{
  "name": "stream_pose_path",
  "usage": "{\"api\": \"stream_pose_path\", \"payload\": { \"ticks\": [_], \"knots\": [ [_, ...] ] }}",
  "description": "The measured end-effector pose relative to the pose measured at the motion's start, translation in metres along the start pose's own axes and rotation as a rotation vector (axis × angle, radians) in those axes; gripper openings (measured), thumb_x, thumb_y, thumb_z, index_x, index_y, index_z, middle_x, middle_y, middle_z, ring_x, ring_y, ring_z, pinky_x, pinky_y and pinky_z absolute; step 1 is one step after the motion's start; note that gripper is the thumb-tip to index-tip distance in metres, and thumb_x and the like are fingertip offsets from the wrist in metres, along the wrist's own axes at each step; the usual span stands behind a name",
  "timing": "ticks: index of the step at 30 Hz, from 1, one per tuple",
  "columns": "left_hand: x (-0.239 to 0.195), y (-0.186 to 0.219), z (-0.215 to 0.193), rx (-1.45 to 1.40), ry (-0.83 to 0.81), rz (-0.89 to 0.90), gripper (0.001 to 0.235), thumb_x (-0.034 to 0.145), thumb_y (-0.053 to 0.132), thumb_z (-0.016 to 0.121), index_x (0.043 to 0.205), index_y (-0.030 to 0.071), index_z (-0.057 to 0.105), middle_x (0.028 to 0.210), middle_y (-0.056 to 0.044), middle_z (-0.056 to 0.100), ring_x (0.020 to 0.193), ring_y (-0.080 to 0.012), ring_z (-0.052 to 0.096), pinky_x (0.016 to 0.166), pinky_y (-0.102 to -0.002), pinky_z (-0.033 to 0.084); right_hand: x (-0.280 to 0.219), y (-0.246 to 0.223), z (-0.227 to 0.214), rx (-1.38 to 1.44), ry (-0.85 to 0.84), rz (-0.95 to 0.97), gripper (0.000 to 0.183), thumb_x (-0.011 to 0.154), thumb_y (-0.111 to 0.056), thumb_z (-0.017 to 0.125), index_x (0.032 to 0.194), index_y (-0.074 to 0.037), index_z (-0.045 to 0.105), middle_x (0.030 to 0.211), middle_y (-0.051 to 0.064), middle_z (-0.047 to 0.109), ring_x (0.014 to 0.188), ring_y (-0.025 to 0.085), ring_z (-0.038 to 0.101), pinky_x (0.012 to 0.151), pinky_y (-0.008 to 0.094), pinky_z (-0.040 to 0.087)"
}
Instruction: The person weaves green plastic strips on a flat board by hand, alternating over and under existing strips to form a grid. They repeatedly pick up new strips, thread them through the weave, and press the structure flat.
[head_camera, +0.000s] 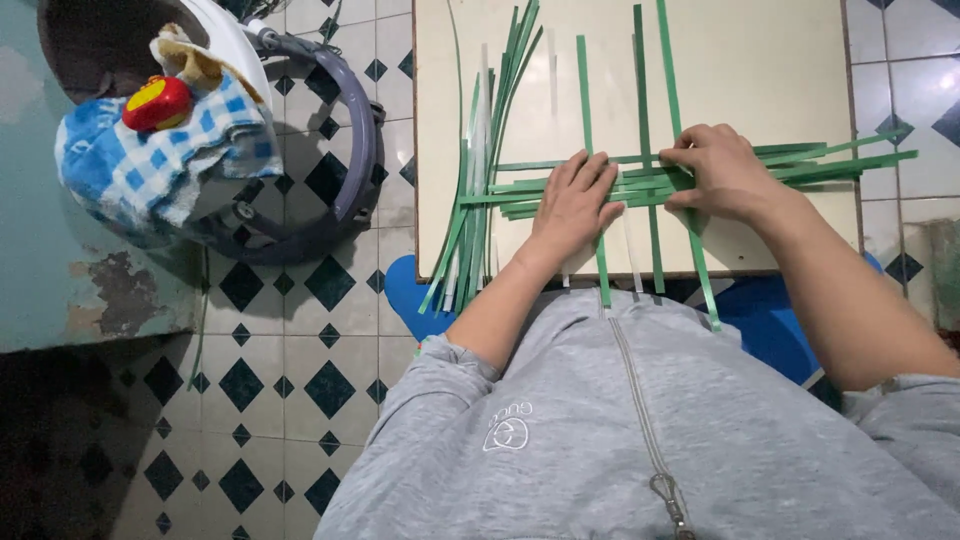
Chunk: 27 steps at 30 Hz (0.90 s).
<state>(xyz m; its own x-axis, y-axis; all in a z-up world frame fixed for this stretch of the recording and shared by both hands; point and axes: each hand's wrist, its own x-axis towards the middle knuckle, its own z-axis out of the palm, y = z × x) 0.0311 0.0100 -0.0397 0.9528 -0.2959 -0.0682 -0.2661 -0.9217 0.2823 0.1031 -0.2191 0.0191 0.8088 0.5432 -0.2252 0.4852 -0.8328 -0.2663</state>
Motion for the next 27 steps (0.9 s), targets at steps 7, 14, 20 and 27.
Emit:
{"api": "stream_pose_path", "payload": {
  "ticks": [7,14,20,27],
  "knots": [
    [0.005,-0.001,0.004,0.053,-0.002,-0.008,0.062,0.099,0.060,0.036,0.149,0.023,0.041,0.153,0.000,0.032,0.146,-0.0243,0.021,0.121,-0.046,0.021,0.001,0.006,0.006,-0.005,0.028,-0.014,0.065,0.068,-0.037,0.085,0.128,-0.019,0.069,0.124,0.009,0.060,0.119,0.032,0.054,0.100,0.045,0.046],
    [0.000,0.010,-0.011,0.084,0.034,0.004,0.058,0.098,0.053,0.044,0.146,0.021,0.043,0.149,-0.003,0.036,0.144,-0.0273,0.025,0.119,-0.049,0.024,0.001,0.008,0.011,-0.009,0.056,-0.046,0.062,0.070,-0.033,0.085,0.128,-0.019,0.069,0.121,0.012,0.061,0.116,0.035,0.056,0.097,0.045,0.049],
    [0.004,0.034,-0.017,0.004,0.005,-0.058,0.062,0.096,0.042,0.048,0.151,0.017,0.035,0.154,-0.013,0.034,0.148,-0.0352,0.022,0.119,-0.057,0.021,0.006,0.012,0.019,-0.086,0.053,-0.078,0.064,0.071,-0.036,0.083,0.131,-0.021,0.067,0.123,0.013,0.061,0.116,0.036,0.057,0.097,0.044,0.051],
    [-0.015,0.055,-0.067,0.009,-0.206,-0.106,0.077,0.097,0.060,0.029,0.155,0.013,0.012,0.163,-0.012,0.004,0.150,-0.0322,-0.006,0.119,-0.053,0.003,0.014,0.004,-0.001,-0.187,-0.143,-0.012,0.073,0.073,-0.046,0.076,0.138,-0.019,0.059,0.127,0.010,0.062,0.115,0.029,0.055,0.100,0.041,0.041]
  ]
}}
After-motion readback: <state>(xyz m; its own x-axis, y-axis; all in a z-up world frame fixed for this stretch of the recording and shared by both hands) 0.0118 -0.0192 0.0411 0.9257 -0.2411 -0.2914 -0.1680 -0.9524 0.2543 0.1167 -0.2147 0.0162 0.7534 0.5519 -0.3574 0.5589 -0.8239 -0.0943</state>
